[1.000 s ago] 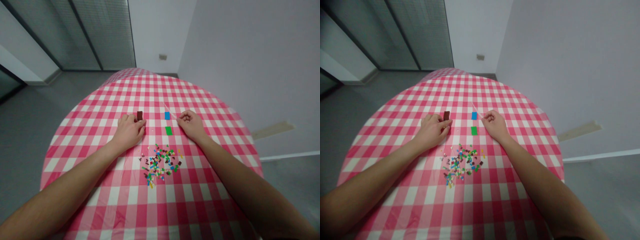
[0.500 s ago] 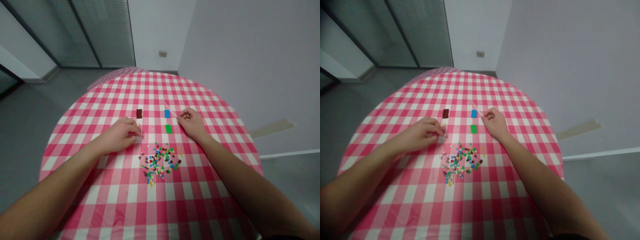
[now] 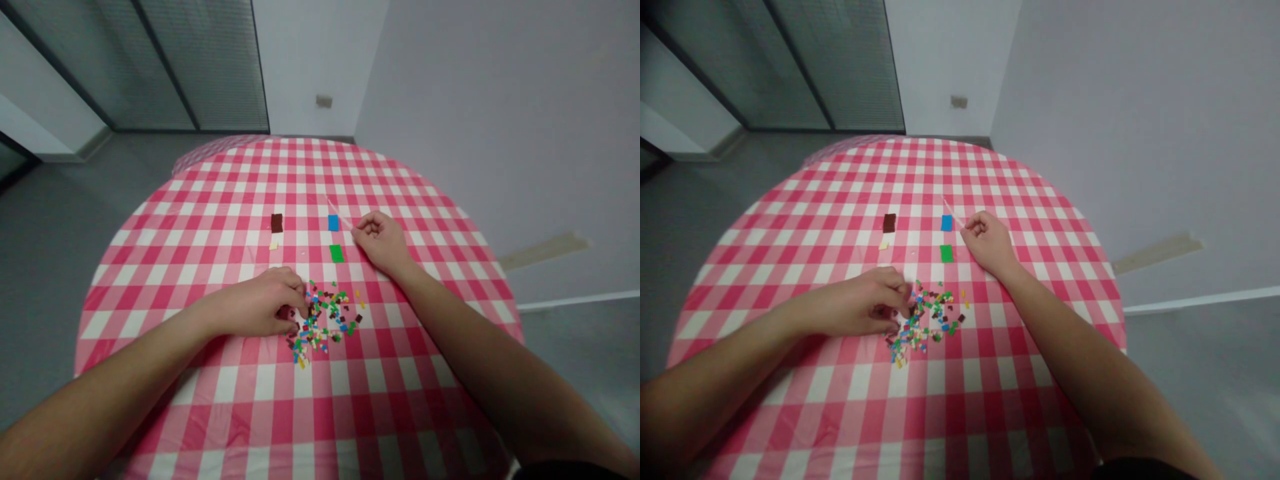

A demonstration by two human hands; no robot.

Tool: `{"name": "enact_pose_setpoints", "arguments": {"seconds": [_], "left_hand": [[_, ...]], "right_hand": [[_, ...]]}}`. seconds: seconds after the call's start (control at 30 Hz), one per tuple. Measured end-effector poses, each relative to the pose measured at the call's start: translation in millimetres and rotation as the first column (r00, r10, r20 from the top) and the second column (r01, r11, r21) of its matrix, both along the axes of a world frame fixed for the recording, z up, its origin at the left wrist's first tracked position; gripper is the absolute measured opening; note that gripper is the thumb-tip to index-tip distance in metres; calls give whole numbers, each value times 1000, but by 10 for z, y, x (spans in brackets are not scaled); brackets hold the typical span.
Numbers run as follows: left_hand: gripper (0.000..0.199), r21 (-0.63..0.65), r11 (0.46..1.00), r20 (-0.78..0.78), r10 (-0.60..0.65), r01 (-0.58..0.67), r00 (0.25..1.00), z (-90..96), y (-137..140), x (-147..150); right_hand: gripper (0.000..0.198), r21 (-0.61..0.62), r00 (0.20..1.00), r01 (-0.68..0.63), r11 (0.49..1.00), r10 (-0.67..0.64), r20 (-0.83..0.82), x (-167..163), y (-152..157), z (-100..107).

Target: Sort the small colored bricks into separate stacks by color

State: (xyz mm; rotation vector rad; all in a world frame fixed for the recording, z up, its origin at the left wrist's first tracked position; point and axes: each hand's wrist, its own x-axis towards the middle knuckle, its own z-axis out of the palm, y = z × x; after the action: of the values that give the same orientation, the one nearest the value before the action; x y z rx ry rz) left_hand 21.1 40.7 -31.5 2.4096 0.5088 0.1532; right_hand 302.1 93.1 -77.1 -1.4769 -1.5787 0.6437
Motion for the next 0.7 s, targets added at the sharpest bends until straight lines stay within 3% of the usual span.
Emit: {"name": "enact_pose_setpoints", "arguments": {"seconds": [0.13, 0.23, 0.27, 0.37, 0.43, 0.47, 0.53, 0.7], "left_hand": [[6, -6, 1000, 9, -19, 19, 1000, -18, -18, 20], [11, -14, 999, 22, -37, 38, 999, -28, -20, 19], [12, -17, 999, 26, -44, 45, 999, -31, -19, 19], [14, -19, 998, 38, -62, 63, 997, -37, -16, 23], [14, -14, 998, 44, -63, 64, 997, -39, -14, 30], [14, -12, 998, 47, -62, 63, 997, -41, -13, 33], [15, -15, 998, 50, -59, 60, 997, -46, -13, 40], [9, -37, 999, 62, -37, 39, 997, -66, -7, 53]], "right_hand": [[8, 8, 999, -35, 999, 35, 37, -10, -49, 63], [7, -75, 973, -211, 974, 217, 77, 19, -141, 238], [7, -161, 937, -322, 933, 338, 86, 32, -183, 318], [4, -406, 716, -597, 691, 688, 118, 49, -329, 562], [13, -497, 581, -660, 562, 802, 136, 28, -428, 675], [17, -524, 541, -664, 533, 826, 156, 9, -473, 707], [24, -535, 505, -655, 534, 836, 216, -38, -543, 725], [28, -541, 473, -598, 591, 805, 357, -129, -612, 657]]}}
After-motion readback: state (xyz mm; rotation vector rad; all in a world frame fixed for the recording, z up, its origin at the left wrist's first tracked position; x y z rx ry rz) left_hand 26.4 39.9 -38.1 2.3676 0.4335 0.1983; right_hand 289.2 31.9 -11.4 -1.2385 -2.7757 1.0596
